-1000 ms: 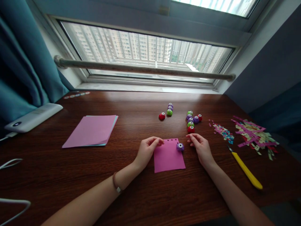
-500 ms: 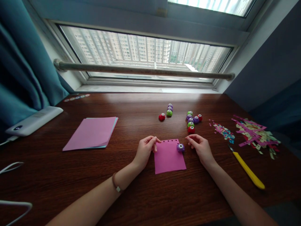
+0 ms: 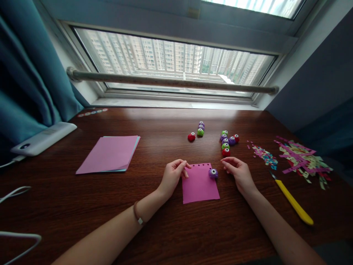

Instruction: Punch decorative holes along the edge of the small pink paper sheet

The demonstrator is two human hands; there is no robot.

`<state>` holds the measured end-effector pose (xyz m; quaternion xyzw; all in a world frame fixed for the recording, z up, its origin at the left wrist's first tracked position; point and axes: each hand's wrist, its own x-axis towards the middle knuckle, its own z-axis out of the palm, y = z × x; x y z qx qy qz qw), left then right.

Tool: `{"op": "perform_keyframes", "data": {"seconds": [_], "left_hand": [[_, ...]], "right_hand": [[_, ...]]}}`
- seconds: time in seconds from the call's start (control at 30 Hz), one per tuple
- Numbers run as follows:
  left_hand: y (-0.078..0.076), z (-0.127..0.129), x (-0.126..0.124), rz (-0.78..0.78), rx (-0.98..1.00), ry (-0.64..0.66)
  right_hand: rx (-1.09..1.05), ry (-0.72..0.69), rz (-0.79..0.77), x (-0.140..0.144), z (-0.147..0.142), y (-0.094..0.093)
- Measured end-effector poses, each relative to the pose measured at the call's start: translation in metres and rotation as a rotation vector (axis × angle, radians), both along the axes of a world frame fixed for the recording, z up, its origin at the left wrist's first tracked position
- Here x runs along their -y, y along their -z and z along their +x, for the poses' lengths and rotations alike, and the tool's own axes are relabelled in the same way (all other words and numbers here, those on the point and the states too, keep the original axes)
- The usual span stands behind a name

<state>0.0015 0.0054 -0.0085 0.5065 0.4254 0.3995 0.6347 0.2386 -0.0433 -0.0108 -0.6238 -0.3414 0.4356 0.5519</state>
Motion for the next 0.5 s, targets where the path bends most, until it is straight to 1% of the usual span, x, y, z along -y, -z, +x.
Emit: {"op": "perform_keyframes", "data": {"seconds": [0.5], "left_hand": [[-0.0011,0.0,0.0004,-0.008,-0.004,-0.008]], "right_hand": [[0.011,0.004,-0.003,-0.0019,-0.0004,0.0005]]}}
